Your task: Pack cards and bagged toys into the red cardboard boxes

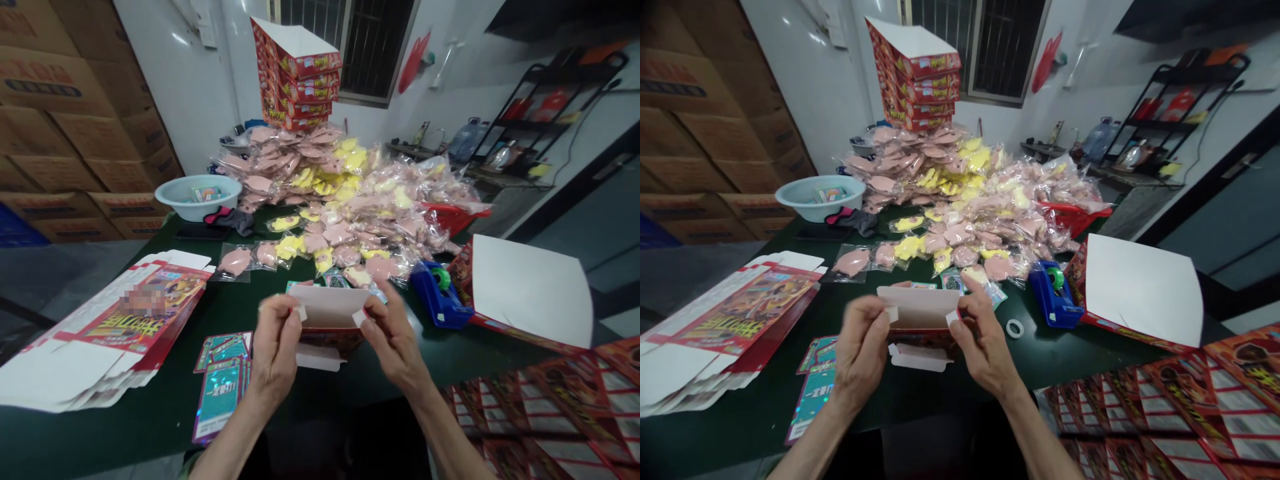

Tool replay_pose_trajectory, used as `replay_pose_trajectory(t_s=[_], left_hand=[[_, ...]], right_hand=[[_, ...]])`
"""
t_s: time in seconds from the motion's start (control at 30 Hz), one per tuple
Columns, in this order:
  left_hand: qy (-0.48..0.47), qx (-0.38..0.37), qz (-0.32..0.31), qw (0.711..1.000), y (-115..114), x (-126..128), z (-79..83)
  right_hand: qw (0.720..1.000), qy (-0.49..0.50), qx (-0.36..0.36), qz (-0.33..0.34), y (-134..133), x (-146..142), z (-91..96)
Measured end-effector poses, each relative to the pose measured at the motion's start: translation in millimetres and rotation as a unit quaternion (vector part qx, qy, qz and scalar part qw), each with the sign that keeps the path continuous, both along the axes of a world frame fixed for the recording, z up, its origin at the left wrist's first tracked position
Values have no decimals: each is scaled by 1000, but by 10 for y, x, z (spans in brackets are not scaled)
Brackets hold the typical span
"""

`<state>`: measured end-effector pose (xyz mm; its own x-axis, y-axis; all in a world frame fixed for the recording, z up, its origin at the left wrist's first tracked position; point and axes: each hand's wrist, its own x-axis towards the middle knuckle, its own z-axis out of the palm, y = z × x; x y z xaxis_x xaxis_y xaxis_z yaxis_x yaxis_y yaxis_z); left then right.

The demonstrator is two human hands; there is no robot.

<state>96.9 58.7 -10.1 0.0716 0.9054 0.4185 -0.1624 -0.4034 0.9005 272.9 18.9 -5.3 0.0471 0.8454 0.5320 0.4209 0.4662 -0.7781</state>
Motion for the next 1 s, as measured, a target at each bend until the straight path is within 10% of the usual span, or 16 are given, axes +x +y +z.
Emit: replay_pose_trajectory(t_s=[0.37, 0.57, 0.77, 1.0], left_hand=[[84, 120, -49, 988, 66, -109, 103], [148, 76, -201, 966, 86, -290, 244], [262, 150, -119, 946, 123, -228, 395], [181, 156, -9, 971, -31, -43, 199]], right_hand=[[989, 5, -56, 137, 7, 236, 270], [998, -38, -36, 33, -3, 188, 380], [996, -88, 3, 13, 29, 163, 311], [997, -63, 52, 12, -11, 112, 200]])
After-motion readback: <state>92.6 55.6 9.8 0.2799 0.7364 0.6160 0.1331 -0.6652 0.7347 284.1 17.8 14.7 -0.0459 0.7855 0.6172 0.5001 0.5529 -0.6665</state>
